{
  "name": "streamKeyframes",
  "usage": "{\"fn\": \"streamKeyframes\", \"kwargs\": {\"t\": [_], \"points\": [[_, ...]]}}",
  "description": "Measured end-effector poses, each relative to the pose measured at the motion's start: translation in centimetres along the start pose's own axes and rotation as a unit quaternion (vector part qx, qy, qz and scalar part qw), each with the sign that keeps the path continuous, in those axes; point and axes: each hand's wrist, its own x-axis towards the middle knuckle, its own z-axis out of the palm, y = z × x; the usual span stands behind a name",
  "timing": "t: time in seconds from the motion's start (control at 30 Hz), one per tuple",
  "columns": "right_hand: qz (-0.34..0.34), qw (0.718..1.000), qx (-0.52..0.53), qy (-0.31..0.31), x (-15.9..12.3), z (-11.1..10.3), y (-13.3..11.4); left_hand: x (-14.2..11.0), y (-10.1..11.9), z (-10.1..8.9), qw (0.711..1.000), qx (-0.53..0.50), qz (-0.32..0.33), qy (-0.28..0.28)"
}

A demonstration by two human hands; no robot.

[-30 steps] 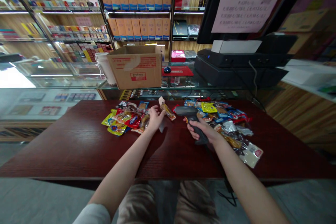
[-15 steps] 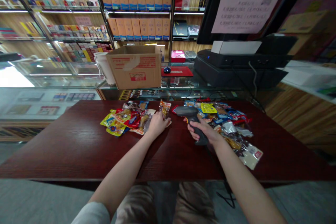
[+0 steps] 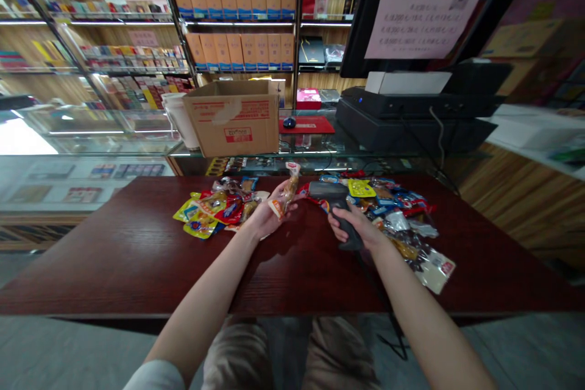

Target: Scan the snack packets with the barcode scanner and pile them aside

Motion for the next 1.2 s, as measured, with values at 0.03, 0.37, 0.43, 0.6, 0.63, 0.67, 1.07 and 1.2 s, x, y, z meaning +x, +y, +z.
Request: {"fn": "streamKeyframes", "kwargs": {"t": [0.03, 0.37, 0.43, 0.6, 0.63, 0.67, 1.07, 1.2], "points": [[-0.005, 1.000, 0.002, 0.005, 0.02, -0.01, 0.00, -0.19, 0.03, 0.10, 1.000, -0.005, -0.009, -0.016], [-0.026, 0.999, 0.009, 0.020, 0.08, 0.11, -0.05, -0.18, -0.64, 0.09, 0.998, -0.027, -0.047, -0.017], [-0.023, 0.999, 0.008, 0.024, 0.01, 0.17, -0.14, -0.38, -0.69, 0.34, 1.000, 0.027, -0.012, -0.003], [-0.009, 1.000, 0.005, 0.023, -0.21, 0.34, -0.42, -0.62, -0.65, 0.57, 0.987, 0.156, 0.031, 0.032], [-0.007, 1.000, 0.001, 0.020, -0.23, 0.37, -0.45, -0.62, -0.64, 0.55, 0.985, 0.168, 0.032, 0.030], [-0.005, 1.000, -0.004, 0.018, -0.25, 0.40, -0.46, -0.60, -0.64, 0.52, 0.984, 0.174, 0.034, 0.028], [-0.001, 1.000, -0.022, 0.007, -0.42, 0.39, -0.45, -0.30, -0.84, -0.12, 0.983, 0.180, 0.035, 0.021], [-0.009, 1.000, 0.000, 0.017, -0.39, 0.43, -0.58, -0.41, -0.47, -0.01, 0.952, 0.290, 0.087, 0.035]]}}
